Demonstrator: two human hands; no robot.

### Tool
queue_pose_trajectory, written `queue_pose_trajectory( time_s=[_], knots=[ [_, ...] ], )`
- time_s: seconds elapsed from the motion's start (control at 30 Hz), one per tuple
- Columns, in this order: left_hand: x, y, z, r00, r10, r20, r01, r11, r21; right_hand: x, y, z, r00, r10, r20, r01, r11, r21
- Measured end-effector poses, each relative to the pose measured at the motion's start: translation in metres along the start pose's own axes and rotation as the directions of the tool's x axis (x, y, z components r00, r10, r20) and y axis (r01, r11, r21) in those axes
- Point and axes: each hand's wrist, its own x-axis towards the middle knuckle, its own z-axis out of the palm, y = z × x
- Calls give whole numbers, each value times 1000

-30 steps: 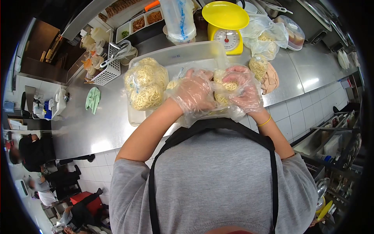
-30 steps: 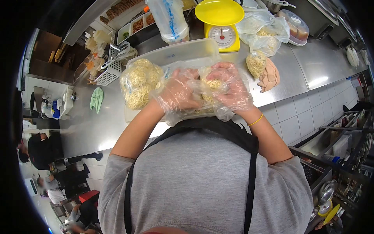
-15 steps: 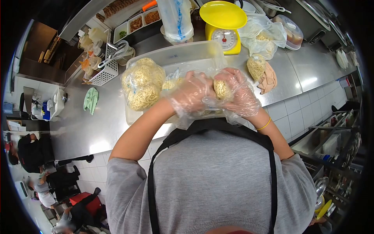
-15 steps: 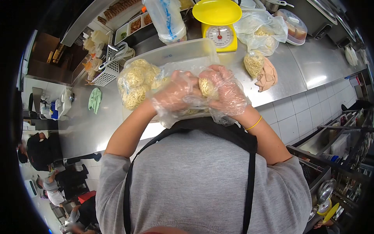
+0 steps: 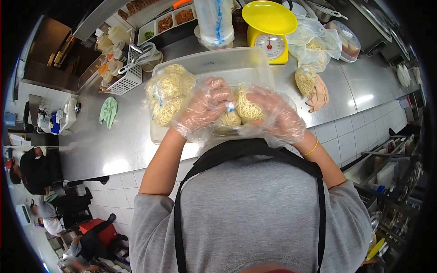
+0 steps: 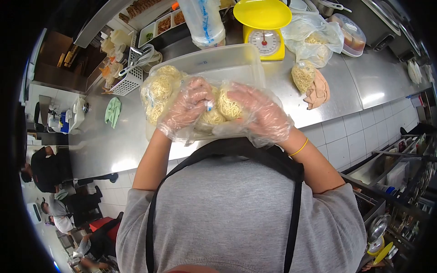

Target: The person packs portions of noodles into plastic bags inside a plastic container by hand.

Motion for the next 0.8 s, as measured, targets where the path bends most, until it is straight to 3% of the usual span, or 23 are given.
queue_pose_trajectory(
  time_s=[0.13, 0.2, 0.23, 0.27, 0.3, 0.33, 0.4, 0.43, 0.47, 0.53, 0.57, 0.6, 0.63, 0.77, 0.8],
  knots=[
    [11, 13, 6, 998, -29, -49, 30, 999, 25, 7, 4, 0, 1000, -6, 15, 8, 989, -145],
    [20, 32, 5, 983, 73, -170, -66, 997, 47, 4, 11, 0, 998, -38, 50, 33, 995, 91],
    [22, 33, 8, 984, 75, -164, -68, 996, 49, -3, 20, 2, 998, -37, 44, 32, 995, 93],
    [25, 34, 11, 994, 83, -74, -78, 995, 65, -14, 33, 2, 992, 123, 40, -128, 910, 394],
    [28, 33, 13, 996, 90, 14, -91, 993, 79, -17, 38, 0, 959, 271, 84, -259, 714, 651],
    [28, 31, 14, 995, 94, 15, -95, 993, 76, -17, 40, -2, 958, 274, 82, -260, 714, 650],
    [25, 24, 17, 994, 20, 105, -42, 976, 216, -13, 40, -12, 760, 650, 4, -293, 337, 895],
    [24, 22, 18, 994, 23, 108, -46, 976, 214, -12, 40, -22, 718, 695, 39, -484, 458, 745],
    [23, 22, 20, 996, 14, 85, -33, 974, 226, -12, 36, -27, 716, 697, 36, -483, 457, 747],
    [21, 21, 21, 997, 4, 72, -20, 972, 235, -13, 29, -29, 692, 672, 264, -684, 493, 537],
    [21, 20, 22, 998, 23, 56, -34, 978, 205, -15, 29, -26, 689, 676, 263, -685, 488, 540],
    [22, 20, 22, 998, 44, 36, -50, 983, 176, -14, 30, -21, 796, 575, 189, -604, 740, 296],
    [22, 22, 21, 998, 47, 37, -53, 983, 176, -12, 30, -18, 885, 437, 159, -444, 896, 11],
    [22, 25, 14, 992, 98, 78, -115, 962, 247, -2, 25, -18, 844, 449, 293, -451, 890, -66],
    [22, 24, 14, 991, 114, 72, -128, 962, 242, -3, 28, -15, 875, 384, 295, -334, 919, -208]
  ],
)
